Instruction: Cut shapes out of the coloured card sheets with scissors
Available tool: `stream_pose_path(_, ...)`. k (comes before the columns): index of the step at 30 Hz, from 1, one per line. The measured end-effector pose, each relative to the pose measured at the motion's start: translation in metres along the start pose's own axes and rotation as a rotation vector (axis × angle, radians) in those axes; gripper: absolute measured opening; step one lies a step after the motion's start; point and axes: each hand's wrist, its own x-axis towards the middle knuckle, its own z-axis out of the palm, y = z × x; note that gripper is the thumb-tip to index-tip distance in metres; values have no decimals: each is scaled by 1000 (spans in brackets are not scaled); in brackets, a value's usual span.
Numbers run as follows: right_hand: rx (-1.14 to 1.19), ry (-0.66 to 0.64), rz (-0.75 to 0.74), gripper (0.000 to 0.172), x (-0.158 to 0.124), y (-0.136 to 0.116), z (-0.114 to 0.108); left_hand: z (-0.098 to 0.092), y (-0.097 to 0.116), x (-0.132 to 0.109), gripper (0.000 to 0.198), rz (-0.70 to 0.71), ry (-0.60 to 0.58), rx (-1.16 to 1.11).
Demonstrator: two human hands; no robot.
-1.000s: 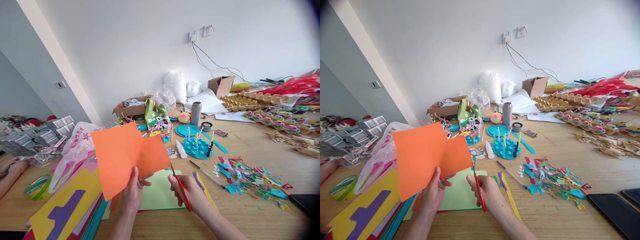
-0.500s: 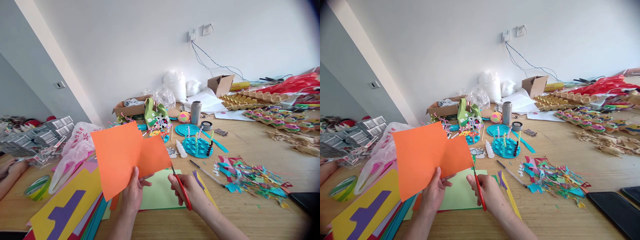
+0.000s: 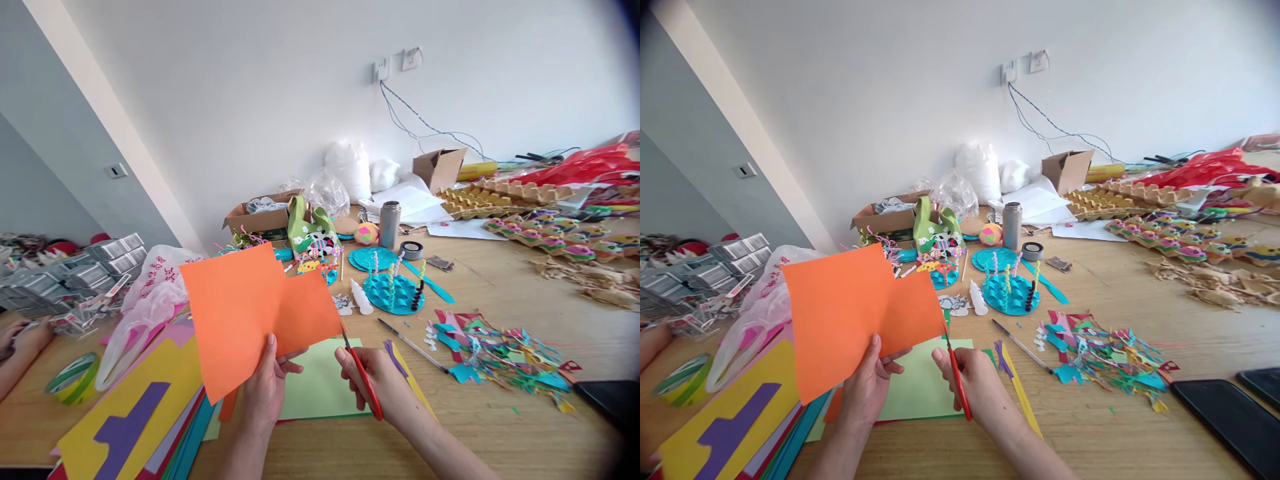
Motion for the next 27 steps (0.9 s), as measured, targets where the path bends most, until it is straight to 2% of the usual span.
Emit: stream_pose_path(27,-11,12,-7,57,-1,1,0,1,1,1,75,-8,8,4)
